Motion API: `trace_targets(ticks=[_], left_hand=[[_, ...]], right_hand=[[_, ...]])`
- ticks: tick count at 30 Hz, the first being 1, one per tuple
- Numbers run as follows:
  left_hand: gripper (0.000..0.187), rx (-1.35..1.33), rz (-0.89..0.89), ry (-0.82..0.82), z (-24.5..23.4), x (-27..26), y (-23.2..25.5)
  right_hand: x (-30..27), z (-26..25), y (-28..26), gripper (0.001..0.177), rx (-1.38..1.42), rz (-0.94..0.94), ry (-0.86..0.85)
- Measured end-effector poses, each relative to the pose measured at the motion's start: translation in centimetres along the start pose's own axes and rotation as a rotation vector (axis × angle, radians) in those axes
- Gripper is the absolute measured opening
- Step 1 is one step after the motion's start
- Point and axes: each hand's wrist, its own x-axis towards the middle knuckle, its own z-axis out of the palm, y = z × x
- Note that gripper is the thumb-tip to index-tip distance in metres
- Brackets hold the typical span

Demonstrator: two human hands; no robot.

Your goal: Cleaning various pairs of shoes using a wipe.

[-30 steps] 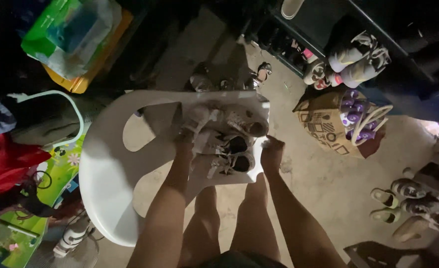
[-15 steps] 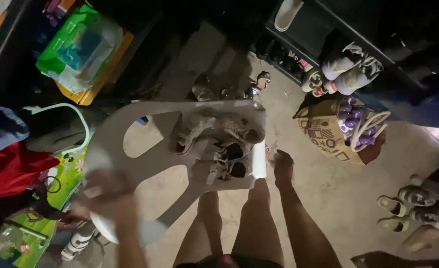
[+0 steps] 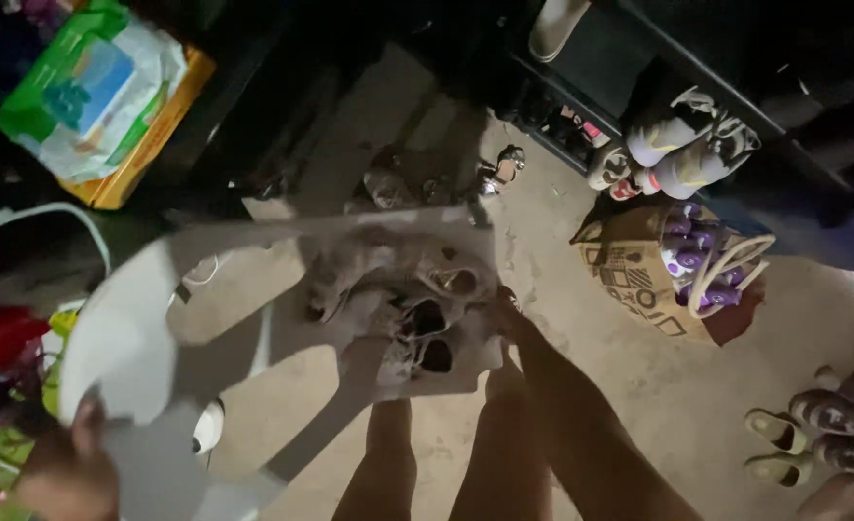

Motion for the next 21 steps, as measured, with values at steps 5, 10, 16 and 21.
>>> trace_targets(ticks=[5,10,16,21], left_hand=[[0.046,-0.151,-0.043,-0.031,6.1,1.5,-9.8],[0.049,-0.307,-0.100,-0.044,6.7,2.2,-10.5],[0.055,-0.487,-0.181,-0.078,6.4,-0.2,-8.5],[0.061,-0.649,-0.253,-0.092,8.7,-2.6,-9.0]], right_hand=[[-0.7,-0.7,-4.2,0.034,-0.111,-0.110,0.024],[-0.2,-1.1,-7.8,0.036,-0.227,-0.240,0.043],[0.3,-1.4,-10.8,0.038,-0.371,-0.382,0.051],[3.6,-1.1,-9.6,0.040,-0.496,-0.514,0.060]])
